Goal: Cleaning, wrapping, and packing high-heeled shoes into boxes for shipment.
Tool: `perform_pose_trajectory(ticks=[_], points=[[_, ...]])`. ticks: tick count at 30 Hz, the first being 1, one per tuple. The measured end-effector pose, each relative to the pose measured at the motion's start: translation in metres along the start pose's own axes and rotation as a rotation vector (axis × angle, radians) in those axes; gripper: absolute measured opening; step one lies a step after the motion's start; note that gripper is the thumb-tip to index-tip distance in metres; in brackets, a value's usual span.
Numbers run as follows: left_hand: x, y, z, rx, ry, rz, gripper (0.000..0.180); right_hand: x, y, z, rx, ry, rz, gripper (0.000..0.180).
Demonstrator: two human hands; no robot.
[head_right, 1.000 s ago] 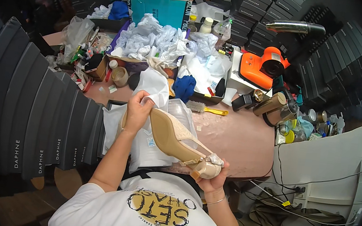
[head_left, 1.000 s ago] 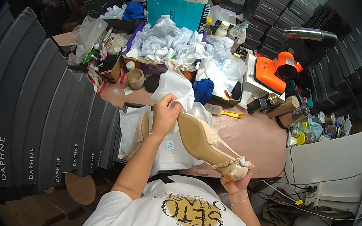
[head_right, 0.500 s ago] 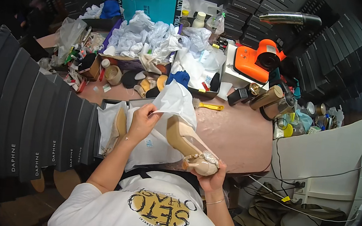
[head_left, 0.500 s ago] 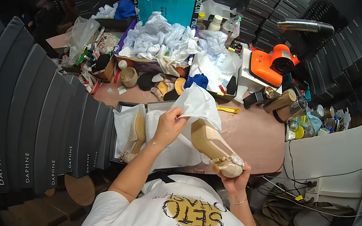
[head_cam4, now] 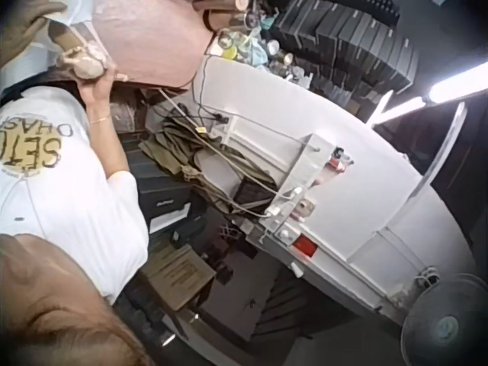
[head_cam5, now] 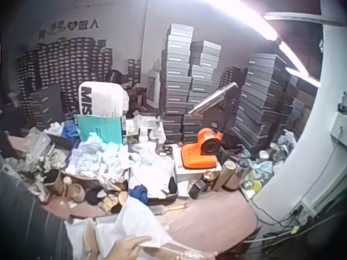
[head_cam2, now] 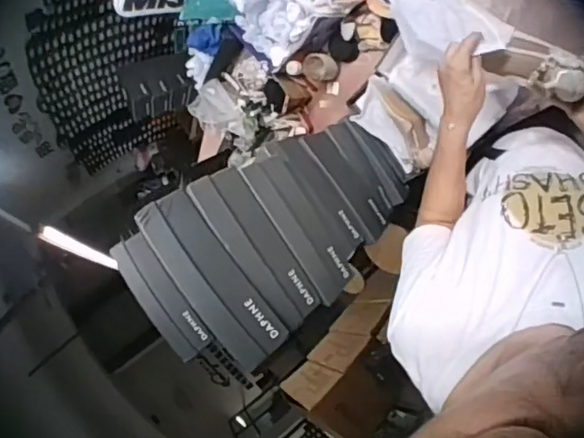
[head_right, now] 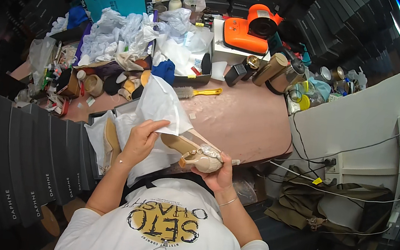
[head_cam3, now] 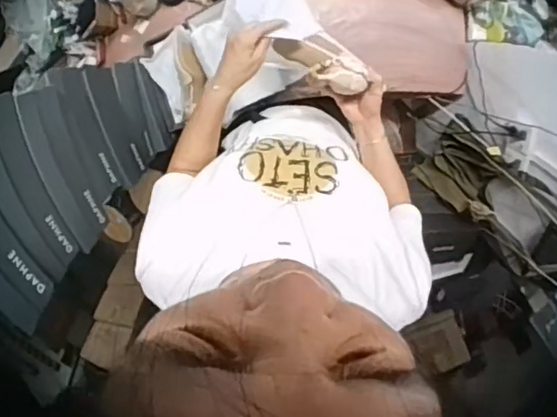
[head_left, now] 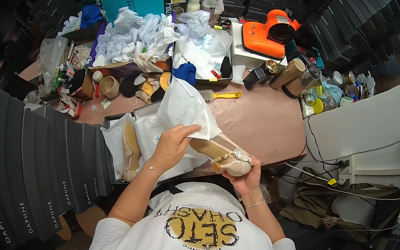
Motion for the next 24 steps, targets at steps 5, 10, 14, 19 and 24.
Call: perform_pose_trajectory(ticks=[5,10,14,19,24], points=[[-0.014,-0.001,-0.013,0.045,-0.005,0.13,0.019,0.004,0.007,-0.001,0.021,0.05,-0.018,0.06],[0.011,-0.016,-0.005,0.225,0.259,0.423,0.021,0.012,0.018,0.001,0.008,0.087,-0.003,0.059],[-0.017,-0.011,-0.005,0.135,-0.05,0.076,0.017,0.006,0.031,0.0,-0.089,0.011,-0.305,0.064],[-0.069,0.01,-0.034,0.181,-0.335,-0.514,0.021,-0.005,0.083,-0.02,-0.37,-0.356,-1.239,0.039],[-0.053,0.049,-0.044,0.187,-0.49,-1.489,0.045,0.02,0.126,-0.032,-0.578,-0.793,-1.704,0.057]])
Point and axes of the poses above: each hand's wrist, its own z-axis towards the middle knuckle, its own y-axis out of the palm, x = y × z, the point moved 6 cm from there along z, towards the middle knuckle
